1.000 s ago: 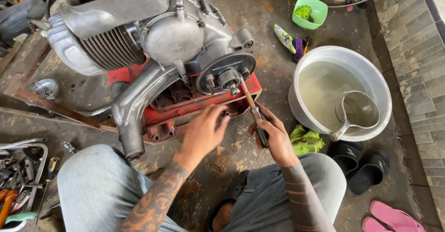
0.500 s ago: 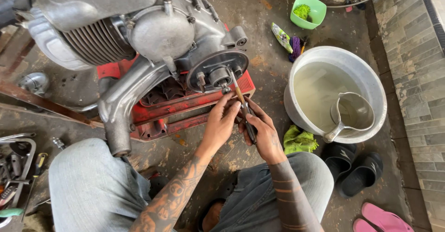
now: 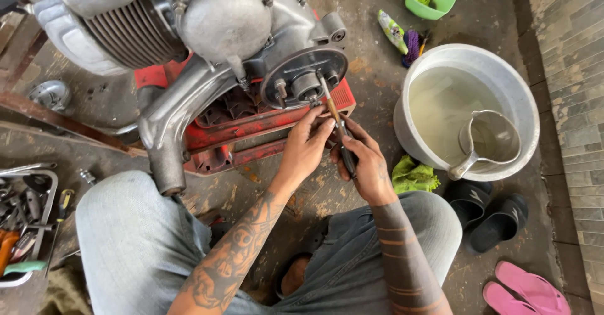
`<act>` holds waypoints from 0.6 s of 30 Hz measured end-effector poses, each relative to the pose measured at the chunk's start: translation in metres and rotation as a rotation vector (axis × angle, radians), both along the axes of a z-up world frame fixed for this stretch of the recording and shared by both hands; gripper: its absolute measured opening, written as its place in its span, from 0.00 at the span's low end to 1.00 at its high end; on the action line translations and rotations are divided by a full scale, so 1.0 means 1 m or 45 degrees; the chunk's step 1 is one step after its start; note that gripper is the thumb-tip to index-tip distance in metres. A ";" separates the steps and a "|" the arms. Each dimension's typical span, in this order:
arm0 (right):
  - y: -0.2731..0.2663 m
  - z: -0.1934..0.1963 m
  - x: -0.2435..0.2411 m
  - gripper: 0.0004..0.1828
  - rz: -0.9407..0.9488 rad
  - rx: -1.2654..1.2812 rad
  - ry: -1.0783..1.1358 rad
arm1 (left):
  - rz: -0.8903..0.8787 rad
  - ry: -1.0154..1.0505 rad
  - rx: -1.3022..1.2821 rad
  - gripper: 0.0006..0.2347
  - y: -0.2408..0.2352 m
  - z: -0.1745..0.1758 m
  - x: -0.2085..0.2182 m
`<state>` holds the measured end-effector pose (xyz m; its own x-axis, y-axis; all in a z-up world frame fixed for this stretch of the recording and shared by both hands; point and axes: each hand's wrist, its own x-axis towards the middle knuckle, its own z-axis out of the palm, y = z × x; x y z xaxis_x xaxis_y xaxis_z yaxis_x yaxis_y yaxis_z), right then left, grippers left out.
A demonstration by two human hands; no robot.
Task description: Removing a metal cover from a motorcycle engine and cleaning it with a brush and solvent
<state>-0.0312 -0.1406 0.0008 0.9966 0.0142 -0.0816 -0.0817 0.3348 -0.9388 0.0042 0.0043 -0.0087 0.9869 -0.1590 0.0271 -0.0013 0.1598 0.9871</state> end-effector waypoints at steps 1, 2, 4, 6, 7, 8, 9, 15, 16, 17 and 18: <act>-0.001 -0.002 0.000 0.31 -0.018 0.001 -0.001 | -0.006 -0.007 0.006 0.18 0.000 -0.003 0.002; -0.001 -0.002 0.002 0.31 -0.013 0.004 0.007 | -0.001 0.002 0.009 0.18 -0.001 -0.004 0.004; -0.002 -0.002 0.002 0.31 -0.034 0.020 0.000 | 0.001 -0.027 0.008 0.18 -0.005 -0.008 0.005; -0.003 -0.004 0.002 0.31 -0.043 0.020 0.013 | 0.004 -0.022 0.011 0.18 -0.004 -0.009 0.006; -0.003 -0.005 0.003 0.30 -0.054 0.018 0.009 | 0.005 -0.033 0.012 0.18 -0.004 -0.009 0.008; -0.003 -0.004 0.002 0.30 -0.050 0.019 0.020 | 0.008 -0.022 0.014 0.18 -0.005 -0.008 0.006; -0.004 -0.002 0.003 0.30 -0.029 0.011 0.015 | 0.009 -0.040 0.050 0.18 -0.005 -0.007 0.006; -0.009 0.005 0.003 0.30 0.096 0.124 0.052 | 0.021 -0.022 0.064 0.17 -0.005 -0.014 0.010; -0.010 0.006 0.004 0.30 0.123 0.182 0.068 | 0.015 -0.006 0.034 0.17 -0.007 -0.016 0.010; -0.011 0.007 0.004 0.30 0.127 0.179 0.074 | 0.020 0.000 0.031 0.17 -0.006 -0.015 0.011; -0.013 0.009 0.004 0.30 0.171 0.290 0.108 | 0.006 0.017 -0.028 0.18 -0.005 -0.014 0.011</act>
<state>-0.0270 -0.1534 0.0101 0.9743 0.1731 -0.1440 -0.2143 0.5173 -0.8285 0.0153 -0.0011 -0.0225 0.9879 -0.1542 0.0176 0.0109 0.1818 0.9833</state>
